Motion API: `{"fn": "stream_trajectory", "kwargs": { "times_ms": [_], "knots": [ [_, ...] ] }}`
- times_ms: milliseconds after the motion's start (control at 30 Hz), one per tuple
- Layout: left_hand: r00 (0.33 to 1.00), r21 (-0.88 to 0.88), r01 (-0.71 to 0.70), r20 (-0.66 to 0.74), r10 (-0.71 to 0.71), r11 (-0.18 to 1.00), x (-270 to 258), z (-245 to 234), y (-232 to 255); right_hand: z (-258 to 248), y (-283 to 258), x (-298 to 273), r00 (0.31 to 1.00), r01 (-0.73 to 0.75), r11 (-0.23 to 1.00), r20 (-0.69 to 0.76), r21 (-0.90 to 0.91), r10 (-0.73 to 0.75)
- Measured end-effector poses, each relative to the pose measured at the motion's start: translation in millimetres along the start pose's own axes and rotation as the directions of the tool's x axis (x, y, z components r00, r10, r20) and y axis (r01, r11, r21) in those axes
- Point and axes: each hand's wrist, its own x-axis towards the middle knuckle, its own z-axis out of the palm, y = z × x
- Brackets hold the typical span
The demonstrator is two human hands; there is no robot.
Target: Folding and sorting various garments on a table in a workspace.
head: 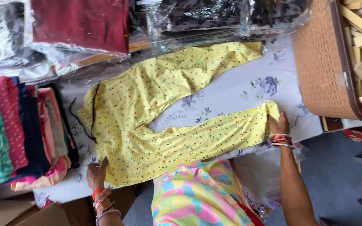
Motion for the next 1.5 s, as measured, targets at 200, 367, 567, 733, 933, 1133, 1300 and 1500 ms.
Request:
{"fn": "stream_trajectory", "kwargs": {
  "times_ms": [200, 367, 567, 733, 933, 1133, 1300, 1500],
  "knots": [
    [0.962, -0.355, 0.117, 0.274, -0.016, 0.927, 35, -16, 2, -16, -4, 55, 0.994, 0.079, 0.888, 0.035, 0.452, -0.106],
    [0.988, -0.598, -0.042, 0.094, 0.122, 0.801, 51, -43, -5, -77, -42, 91, 0.991, 0.118, 0.870, -0.002, 0.478, -0.133],
    [0.980, -0.643, -0.184, -0.057, 0.193, 0.743, 26, -45, -41, -89, -34, 76, 0.991, 0.009, 0.942, -0.127, 0.336, 0.036],
    [0.992, -0.720, -0.017, 0.075, 0.103, 0.693, 13, -9, -57, -66, 4, 61, 0.995, -0.093, 0.979, 0.043, 0.182, 0.087],
    [0.995, -0.676, 0.085, 0.102, -0.022, 0.732, -19, -4, -44, -65, 26, 27, 0.916, -0.359, 0.826, 0.333, 0.435, 0.223],
    [0.995, -0.350, -0.079, -0.081, 0.054, 0.933, -25, 7, -59, -68, 61, 4, 0.990, 0.143, 0.978, -0.024, 0.151, -0.141],
    [0.947, -0.157, -0.081, -0.321, 0.027, 0.984, -67, -21, 34, -69, 22, -6, 0.980, 0.053, 0.962, -0.171, -0.267, -0.102],
    [0.586, 0.060, -0.789, -0.225, 0.779, 0.611, -63, 27, 135, -58, -43, 13, 0.906, 0.386, 0.914, -0.134, -0.122, -0.401]
  ]
}}
